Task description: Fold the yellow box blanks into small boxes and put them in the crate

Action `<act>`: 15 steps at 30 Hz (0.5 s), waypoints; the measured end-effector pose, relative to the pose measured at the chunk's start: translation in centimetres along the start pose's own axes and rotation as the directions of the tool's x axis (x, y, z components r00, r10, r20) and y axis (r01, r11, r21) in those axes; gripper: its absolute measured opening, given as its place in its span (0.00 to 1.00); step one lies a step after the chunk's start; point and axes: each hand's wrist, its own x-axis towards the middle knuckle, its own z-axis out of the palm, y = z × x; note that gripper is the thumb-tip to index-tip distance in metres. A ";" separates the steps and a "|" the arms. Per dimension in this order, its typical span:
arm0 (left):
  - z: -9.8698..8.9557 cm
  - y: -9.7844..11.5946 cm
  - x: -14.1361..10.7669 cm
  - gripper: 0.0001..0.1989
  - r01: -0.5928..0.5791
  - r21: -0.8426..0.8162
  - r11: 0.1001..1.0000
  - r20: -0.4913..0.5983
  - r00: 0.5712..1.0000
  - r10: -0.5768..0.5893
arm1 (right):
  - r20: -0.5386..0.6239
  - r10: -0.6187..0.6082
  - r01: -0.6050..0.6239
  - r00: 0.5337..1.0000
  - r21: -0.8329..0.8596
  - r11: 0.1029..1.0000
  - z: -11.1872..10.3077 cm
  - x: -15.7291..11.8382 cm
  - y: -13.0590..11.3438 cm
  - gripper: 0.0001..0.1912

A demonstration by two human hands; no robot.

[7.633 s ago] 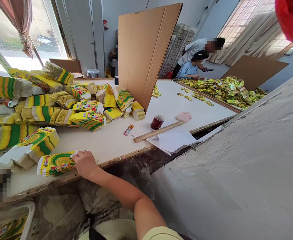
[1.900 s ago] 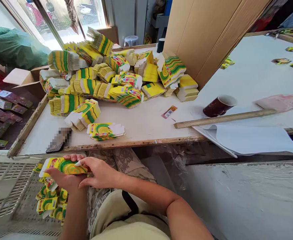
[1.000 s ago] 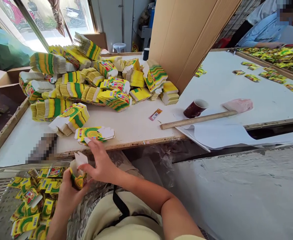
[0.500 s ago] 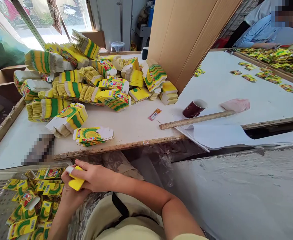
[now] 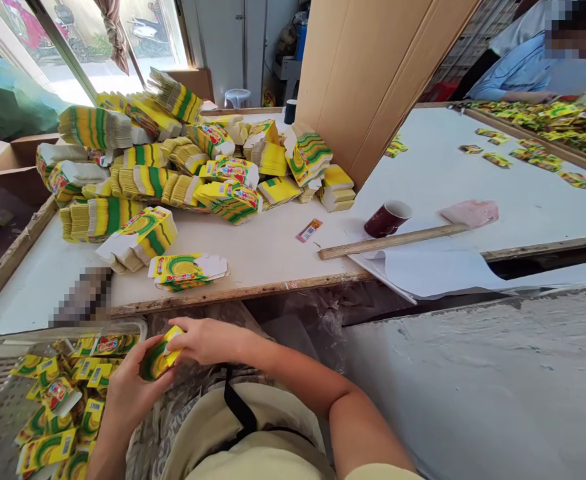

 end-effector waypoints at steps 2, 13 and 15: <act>0.0 0.8 0.4 0.23 -0.023 -0.015 1.000 0.045 0.999 0.023 | 0.024 -0.025 0.023 0.999 0.065 0.998 -0.8 -0.2 0.4 0.12; -1.5 -0.5 -0.4 0.26 0.077 0.081 0.994 -0.086 0.994 -0.070 | -0.257 -0.008 0.122 0.966 0.433 0.893 1.3 2.1 0.5 0.30; -3.0 -2.1 -1.0 0.30 0.185 0.142 0.973 -0.166 0.973 -0.161 | -0.382 0.073 0.088 0.921 0.388 0.917 0.1 2.7 1.3 0.33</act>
